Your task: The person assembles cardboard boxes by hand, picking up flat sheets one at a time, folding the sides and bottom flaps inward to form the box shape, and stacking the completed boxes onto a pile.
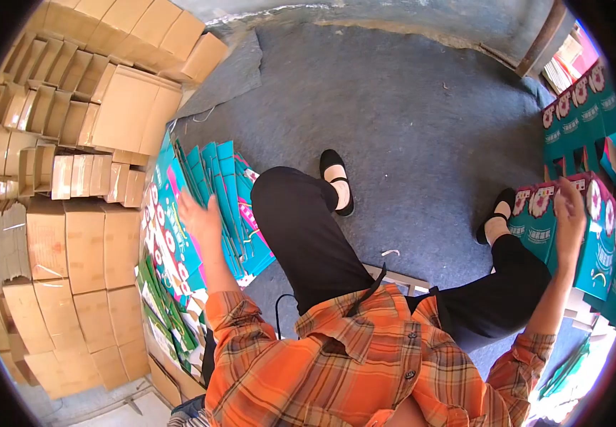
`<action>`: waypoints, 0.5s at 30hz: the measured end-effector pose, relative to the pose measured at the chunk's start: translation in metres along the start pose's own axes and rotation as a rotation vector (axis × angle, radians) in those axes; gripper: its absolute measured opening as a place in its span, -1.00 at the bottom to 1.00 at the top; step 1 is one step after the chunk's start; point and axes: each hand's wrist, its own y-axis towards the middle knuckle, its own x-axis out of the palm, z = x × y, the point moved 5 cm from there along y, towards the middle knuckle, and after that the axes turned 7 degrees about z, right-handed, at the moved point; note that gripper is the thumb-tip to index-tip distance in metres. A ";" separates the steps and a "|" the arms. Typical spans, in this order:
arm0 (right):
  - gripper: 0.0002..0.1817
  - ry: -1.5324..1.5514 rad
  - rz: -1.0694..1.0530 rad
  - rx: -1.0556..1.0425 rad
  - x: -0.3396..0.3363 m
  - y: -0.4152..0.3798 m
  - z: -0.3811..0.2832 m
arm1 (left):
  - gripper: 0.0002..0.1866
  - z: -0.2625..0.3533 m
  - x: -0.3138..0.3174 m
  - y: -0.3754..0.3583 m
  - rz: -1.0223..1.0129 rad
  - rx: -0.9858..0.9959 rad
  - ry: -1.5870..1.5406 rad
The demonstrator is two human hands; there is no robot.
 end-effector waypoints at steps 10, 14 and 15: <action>-0.61 -0.050 -0.439 -0.092 0.126 -0.037 -0.032 | -0.42 -0.097 0.034 -0.052 -0.439 -0.572 0.358; -0.62 -0.067 -0.492 -0.008 0.124 -0.039 -0.026 | -0.65 -0.103 0.004 -0.021 -0.382 -0.337 0.383; -0.62 -0.077 -0.497 0.011 0.124 -0.038 -0.024 | -0.65 -0.102 -0.008 -0.011 -0.293 -0.258 0.370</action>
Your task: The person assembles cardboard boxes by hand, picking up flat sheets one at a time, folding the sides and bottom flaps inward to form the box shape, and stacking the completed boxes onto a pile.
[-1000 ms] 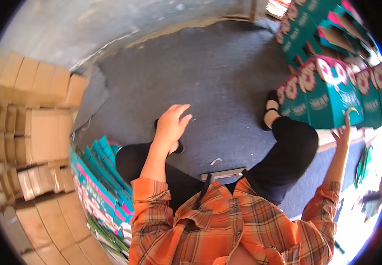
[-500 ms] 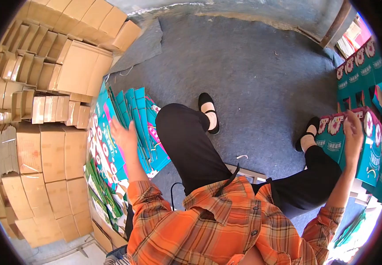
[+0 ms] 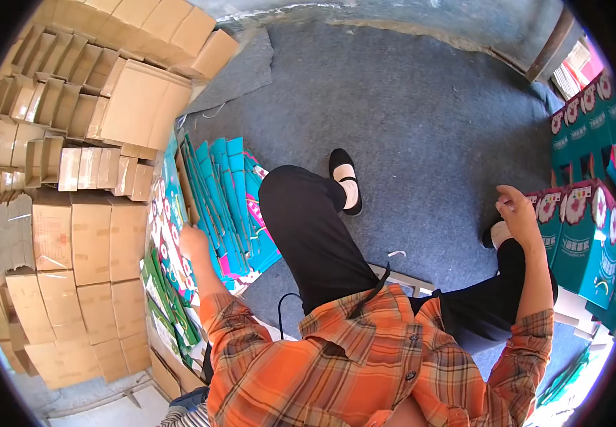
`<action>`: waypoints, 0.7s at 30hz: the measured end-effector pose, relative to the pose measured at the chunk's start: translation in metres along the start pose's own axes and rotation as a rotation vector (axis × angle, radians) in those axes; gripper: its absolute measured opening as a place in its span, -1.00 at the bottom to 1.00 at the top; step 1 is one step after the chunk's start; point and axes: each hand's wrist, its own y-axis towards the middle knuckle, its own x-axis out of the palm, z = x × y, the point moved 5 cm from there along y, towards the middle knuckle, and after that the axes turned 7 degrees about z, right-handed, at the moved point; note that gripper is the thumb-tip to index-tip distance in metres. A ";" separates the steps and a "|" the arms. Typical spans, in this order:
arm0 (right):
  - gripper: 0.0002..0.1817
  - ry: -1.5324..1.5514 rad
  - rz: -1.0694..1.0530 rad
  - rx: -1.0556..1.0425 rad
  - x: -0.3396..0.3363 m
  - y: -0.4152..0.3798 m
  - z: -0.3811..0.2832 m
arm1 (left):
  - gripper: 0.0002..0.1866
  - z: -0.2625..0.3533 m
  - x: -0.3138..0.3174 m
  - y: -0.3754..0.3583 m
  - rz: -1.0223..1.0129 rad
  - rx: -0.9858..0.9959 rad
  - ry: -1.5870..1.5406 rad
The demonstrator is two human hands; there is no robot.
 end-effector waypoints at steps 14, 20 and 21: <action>-0.63 0.186 0.009 0.027 -0.010 0.020 -0.012 | -0.78 0.106 -0.264 -0.014 0.168 0.426 -0.625; -0.62 0.339 0.092 0.115 -0.024 0.026 -0.011 | -0.75 0.158 -0.280 -0.017 -0.072 0.529 -1.377; -0.60 0.383 0.083 0.157 -0.026 0.025 -0.015 | -0.75 0.170 -0.280 -0.019 -0.148 0.523 -1.545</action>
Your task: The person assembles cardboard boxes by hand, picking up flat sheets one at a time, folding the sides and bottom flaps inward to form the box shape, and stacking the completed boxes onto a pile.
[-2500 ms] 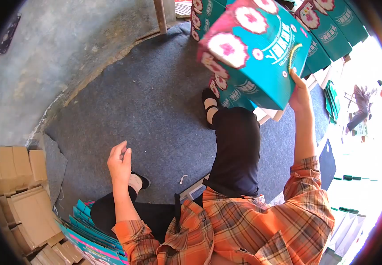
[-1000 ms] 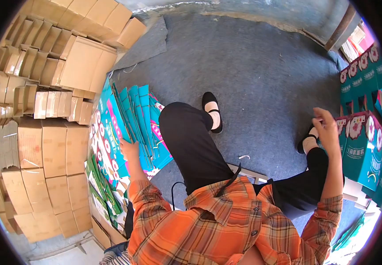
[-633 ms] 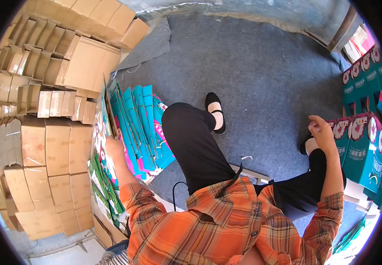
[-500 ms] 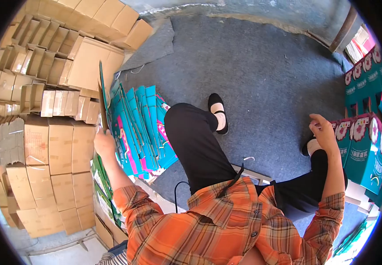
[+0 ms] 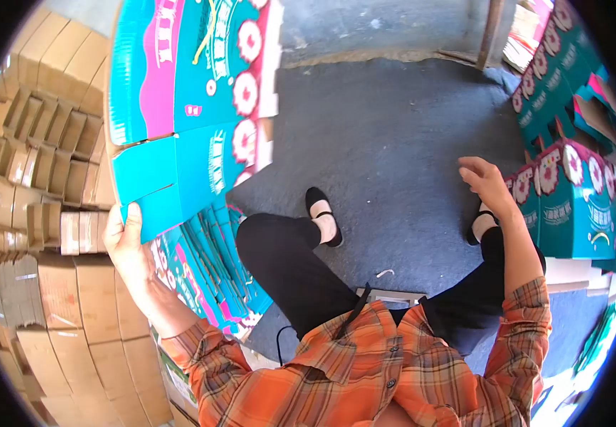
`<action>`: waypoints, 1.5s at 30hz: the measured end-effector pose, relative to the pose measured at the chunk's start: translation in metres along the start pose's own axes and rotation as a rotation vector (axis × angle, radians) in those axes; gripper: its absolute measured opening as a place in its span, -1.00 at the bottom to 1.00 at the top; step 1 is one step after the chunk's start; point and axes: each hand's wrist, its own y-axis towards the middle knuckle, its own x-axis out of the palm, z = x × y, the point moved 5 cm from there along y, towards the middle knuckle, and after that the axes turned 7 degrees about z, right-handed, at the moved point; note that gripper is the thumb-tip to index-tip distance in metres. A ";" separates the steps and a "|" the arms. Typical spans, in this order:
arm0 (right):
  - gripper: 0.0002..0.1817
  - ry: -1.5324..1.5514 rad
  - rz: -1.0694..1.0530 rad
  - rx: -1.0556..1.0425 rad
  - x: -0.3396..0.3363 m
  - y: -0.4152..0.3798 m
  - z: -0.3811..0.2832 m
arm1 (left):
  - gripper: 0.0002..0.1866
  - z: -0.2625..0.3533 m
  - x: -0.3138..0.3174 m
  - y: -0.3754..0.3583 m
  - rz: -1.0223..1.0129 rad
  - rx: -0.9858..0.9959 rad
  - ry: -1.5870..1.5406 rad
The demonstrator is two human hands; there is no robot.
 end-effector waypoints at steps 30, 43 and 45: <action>-0.92 0.169 0.236 -0.323 -0.060 0.001 -0.037 | -0.41 -0.125 0.222 -0.034 -0.495 -0.128 0.107; -0.91 -0.497 0.122 -0.782 -0.016 -0.027 -0.082 | -0.59 -0.040 0.242 -0.043 -0.842 0.200 0.077; -0.91 -0.517 0.114 -0.812 -0.013 -0.028 -0.085 | -0.69 -0.027 0.245 -0.052 -0.847 0.198 0.228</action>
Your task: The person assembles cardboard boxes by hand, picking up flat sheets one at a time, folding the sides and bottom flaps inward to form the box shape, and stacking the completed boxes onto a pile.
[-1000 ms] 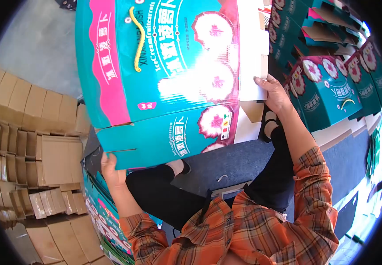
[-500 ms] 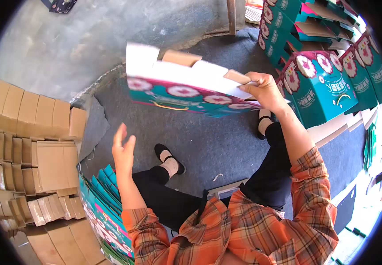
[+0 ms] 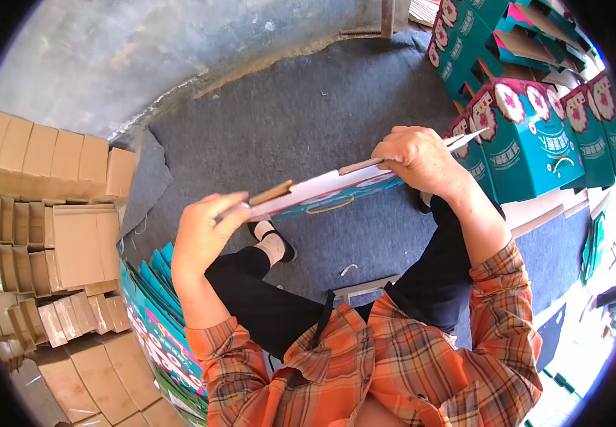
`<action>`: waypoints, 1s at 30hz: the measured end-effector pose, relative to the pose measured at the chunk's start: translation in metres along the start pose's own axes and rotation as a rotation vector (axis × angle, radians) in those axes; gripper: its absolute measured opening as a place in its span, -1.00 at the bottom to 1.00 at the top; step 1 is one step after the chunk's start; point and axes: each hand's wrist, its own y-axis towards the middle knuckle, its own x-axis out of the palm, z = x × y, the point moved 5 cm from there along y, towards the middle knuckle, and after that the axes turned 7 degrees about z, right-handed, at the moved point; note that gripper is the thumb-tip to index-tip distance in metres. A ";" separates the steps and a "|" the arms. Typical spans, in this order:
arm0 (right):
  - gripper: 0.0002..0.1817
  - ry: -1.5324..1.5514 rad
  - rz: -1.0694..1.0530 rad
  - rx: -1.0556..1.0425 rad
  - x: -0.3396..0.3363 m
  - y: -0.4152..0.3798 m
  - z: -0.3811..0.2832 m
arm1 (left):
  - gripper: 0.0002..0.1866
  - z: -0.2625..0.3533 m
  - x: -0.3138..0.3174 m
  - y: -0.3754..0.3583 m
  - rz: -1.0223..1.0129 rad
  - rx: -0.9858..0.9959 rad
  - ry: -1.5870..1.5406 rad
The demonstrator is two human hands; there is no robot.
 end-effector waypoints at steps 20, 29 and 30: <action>-0.70 -0.239 0.245 -0.044 0.003 -0.012 0.002 | -0.69 -0.074 0.083 0.019 -0.292 -0.521 -0.196; -0.80 -0.278 0.186 0.025 0.008 -0.005 -0.004 | -0.69 -0.066 0.086 0.008 -0.332 -0.514 -0.186; -0.78 -0.320 0.168 0.051 0.011 -0.006 -0.003 | -0.71 -0.066 0.087 0.007 -0.346 -0.517 -0.201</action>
